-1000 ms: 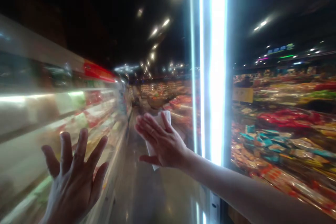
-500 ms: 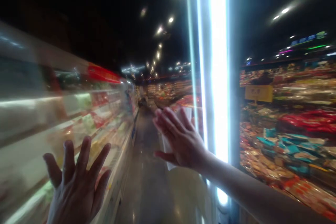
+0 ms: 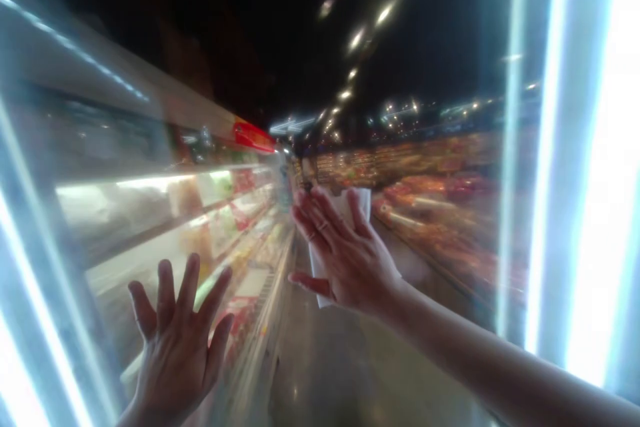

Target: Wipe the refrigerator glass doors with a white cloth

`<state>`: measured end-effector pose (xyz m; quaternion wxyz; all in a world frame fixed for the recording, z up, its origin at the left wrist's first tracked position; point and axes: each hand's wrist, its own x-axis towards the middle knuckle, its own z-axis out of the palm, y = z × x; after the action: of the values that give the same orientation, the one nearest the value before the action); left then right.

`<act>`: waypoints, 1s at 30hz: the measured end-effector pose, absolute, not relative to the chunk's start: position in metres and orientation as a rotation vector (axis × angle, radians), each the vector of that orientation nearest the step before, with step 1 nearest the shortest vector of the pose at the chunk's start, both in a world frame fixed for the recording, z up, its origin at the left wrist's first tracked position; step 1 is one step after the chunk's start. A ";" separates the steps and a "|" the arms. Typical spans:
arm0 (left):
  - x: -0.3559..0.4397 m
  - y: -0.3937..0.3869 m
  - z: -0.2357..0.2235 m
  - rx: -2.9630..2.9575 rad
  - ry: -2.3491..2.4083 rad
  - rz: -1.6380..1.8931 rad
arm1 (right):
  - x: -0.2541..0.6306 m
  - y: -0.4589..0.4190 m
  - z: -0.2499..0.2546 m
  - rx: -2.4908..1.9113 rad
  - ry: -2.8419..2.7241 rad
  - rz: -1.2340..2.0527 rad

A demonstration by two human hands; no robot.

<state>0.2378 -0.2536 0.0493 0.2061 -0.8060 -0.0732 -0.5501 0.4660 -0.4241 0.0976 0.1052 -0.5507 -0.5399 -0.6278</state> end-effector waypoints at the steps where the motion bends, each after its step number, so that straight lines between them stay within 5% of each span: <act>1: 0.229 -0.245 0.048 -2.248 -0.219 -1.532 | 0.455 -0.410 0.094 -1.595 -1.686 -1.865; 10: 0.157 -0.174 0.031 -2.251 -0.353 -1.526 | 0.380 -0.312 0.113 -1.532 -1.819 -1.775; 16: 0.126 -0.150 0.017 -2.256 -0.326 -1.516 | 0.347 -0.269 0.078 -1.353 -2.182 -1.872; 30: 0.111 -0.138 0.010 -2.275 -0.383 -1.519 | 0.325 -0.250 0.089 -1.476 -1.982 -1.985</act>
<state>0.1107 -0.1378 0.0103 0.1885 -0.8089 -0.1362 -0.5399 0.3251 -0.2495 0.0894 -0.0138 -0.4657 -0.6252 -0.6262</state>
